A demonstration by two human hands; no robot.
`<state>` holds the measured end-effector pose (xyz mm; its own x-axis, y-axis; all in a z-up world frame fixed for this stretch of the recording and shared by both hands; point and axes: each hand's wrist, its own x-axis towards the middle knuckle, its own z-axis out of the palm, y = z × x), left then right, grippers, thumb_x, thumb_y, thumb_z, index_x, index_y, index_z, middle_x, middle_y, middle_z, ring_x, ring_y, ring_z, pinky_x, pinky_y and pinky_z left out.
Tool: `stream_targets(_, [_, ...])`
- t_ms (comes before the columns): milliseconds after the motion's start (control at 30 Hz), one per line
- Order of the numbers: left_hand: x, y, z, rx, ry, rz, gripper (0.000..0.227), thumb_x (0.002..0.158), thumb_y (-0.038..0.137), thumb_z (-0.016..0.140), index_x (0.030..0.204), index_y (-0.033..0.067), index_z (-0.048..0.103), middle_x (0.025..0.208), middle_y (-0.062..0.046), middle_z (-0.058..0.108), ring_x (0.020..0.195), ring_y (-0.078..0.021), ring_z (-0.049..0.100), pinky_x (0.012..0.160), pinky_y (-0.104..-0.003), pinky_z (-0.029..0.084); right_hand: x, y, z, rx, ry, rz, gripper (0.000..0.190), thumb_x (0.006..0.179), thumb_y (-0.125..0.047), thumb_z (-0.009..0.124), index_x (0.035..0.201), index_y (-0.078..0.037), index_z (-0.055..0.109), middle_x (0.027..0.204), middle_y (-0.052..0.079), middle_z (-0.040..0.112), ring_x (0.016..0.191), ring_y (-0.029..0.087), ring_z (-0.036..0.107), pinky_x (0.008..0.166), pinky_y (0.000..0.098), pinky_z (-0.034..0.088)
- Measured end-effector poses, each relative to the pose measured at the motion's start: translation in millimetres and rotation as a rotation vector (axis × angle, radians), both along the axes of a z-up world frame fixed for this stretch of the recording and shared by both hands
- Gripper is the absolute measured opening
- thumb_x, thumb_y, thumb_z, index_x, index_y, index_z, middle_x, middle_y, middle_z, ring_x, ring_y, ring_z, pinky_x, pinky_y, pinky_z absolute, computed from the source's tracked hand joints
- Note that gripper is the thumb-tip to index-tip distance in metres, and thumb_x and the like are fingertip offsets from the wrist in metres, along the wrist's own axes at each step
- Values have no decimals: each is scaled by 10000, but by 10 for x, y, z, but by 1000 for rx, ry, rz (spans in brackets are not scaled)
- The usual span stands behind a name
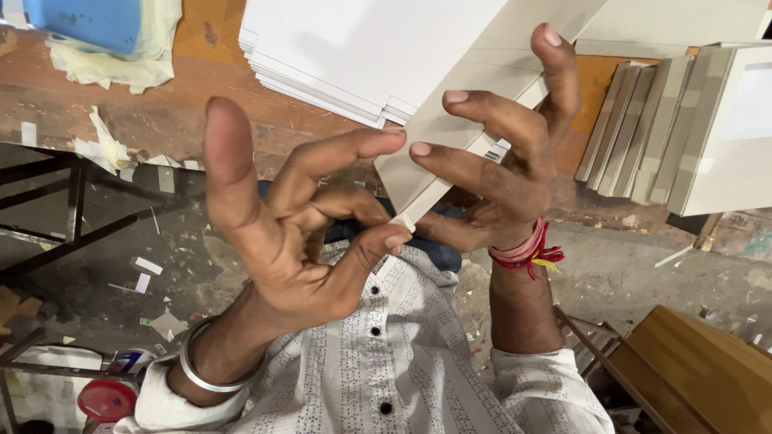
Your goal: The person assembles small photo frames by hand, applying adhesive tape to the edges of the frame pieces and pressing them together. The person handles frame components and tape, stacking completed frames on the table.
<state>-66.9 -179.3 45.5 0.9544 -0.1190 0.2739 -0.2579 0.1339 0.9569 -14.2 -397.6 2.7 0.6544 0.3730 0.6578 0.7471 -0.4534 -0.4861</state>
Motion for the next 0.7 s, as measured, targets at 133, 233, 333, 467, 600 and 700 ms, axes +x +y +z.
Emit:
stream_targets(133, [34, -2, 37, 43, -16, -24, 1189, 879, -150, 741, 1586, 186, -154, 1359, -369, 523, 1186, -371, 702, 692, -289, 651, 19, -19, -30, 8, -6, 20, 473, 720, -643, 871, 933, -223, 823, 1233, 66, 639, 1451, 377, 209, 1184, 724, 180])
stream_targets(233, [65, 5, 89, 84, -26, -55, 1183, 890, -159, 738, 1611, 197, -129, 1350, -366, 546, 1203, -379, 703, 685, -276, 650, 23, -22, -54, 33, -19, 32, 452, 722, -622, 866, 915, -215, 824, 1229, 64, 641, 1456, 372, 208, 1184, 721, 173])
stream_targets(333, [74, 9, 131, 95, 1, -79, 1159, 898, -161, 723, 1602, 187, -130, 1357, -367, 548, 1160, -347, 711, 692, -270, 645, -2, -27, -63, 39, -6, 21, 410, 721, -581, 865, 905, -216, 833, 1225, 60, 649, 1457, 372, 207, 1184, 719, 184])
stream_targets(467, [73, 11, 155, 53, 81, -96, 1116, 909, -161, 716, 1536, 120, -163, 1363, -364, 573, 969, -244, 767, 684, -268, 629, -4, -23, -46, 38, 11, 16, 385, 721, -553, 872, 908, -218, 845, 1223, 57, 648, 1454, 367, 205, 1179, 718, 198])
stream_targets(600, [94, -9, 138, 33, 86, -95, 1141, 910, -170, 714, 1564, 118, -174, 1364, -372, 568, 1020, -314, 789, 690, -283, 648, -6, -21, -29, 37, -1, 28, 383, 709, -537, 893, 909, -214, 845, 1226, 60, 646, 1455, 362, 209, 1179, 708, 190])
stream_targets(700, [130, -35, 123, 37, 71, -46, 1139, 904, -151, 745, 1553, 82, -162, 1480, -376, 357, 1155, -364, 730, 677, -269, 657, -19, -21, -25, 20, 23, -1, 314, 689, -468, 869, 894, -231, 848, 1217, 51, 651, 1457, 362, 214, 1198, 705, 193])
